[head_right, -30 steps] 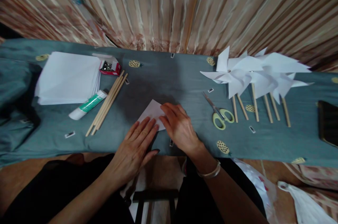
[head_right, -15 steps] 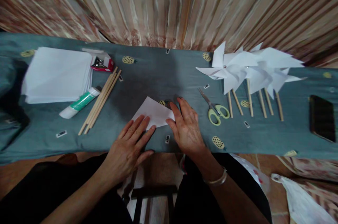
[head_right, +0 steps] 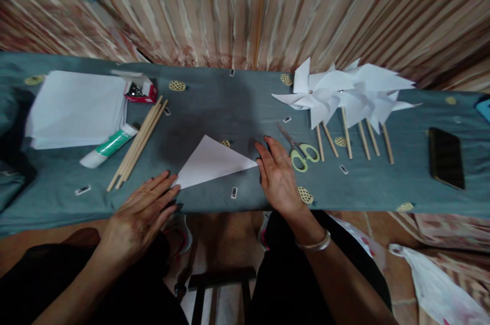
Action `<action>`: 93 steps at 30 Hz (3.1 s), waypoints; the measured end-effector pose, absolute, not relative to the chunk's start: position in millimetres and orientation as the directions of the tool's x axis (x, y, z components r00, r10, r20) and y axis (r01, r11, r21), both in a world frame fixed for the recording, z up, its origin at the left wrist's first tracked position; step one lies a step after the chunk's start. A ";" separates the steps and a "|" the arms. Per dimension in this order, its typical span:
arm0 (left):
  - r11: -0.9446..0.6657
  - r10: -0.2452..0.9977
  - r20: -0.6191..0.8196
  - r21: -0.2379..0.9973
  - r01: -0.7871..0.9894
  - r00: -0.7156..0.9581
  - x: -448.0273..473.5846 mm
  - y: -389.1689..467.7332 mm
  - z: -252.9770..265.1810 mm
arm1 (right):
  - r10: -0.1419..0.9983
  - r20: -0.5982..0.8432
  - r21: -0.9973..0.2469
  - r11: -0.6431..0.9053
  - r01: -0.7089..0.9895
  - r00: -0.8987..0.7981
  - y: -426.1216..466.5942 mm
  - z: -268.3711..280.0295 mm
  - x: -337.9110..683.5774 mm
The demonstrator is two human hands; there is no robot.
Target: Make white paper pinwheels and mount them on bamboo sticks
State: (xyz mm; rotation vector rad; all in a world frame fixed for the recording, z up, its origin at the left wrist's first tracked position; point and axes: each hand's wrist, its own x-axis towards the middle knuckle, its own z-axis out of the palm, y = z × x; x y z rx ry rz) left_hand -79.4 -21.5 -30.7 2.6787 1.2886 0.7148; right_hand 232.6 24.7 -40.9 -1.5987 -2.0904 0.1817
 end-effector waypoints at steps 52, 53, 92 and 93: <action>-0.758 0.645 0.483 0.312 0.573 0.592 -32.8 -6.8 -17.4 | 0.795 0.208 -0.281 0.607 0.743 -0.570 -10.2 13.9 193.0; -0.754 0.654 0.476 0.339 0.563 0.588 -33.7 -8.9 -18.6 | 0.795 0.196 -0.278 0.606 0.745 -0.574 -8.5 12.2 195.5; -0.422 0.906 0.308 0.704 0.572 0.290 -41.6 -18.7 -19.4 | 0.955 -0.008 -0.763 0.186 0.619 -0.297 17.4 -5.9 220.4; -0.383 0.923 0.275 0.721 0.577 0.269 -41.8 -18.6 -19.4 | 0.965 -0.009 -0.774 0.159 0.612 -0.261 19.3 -7.8 219.0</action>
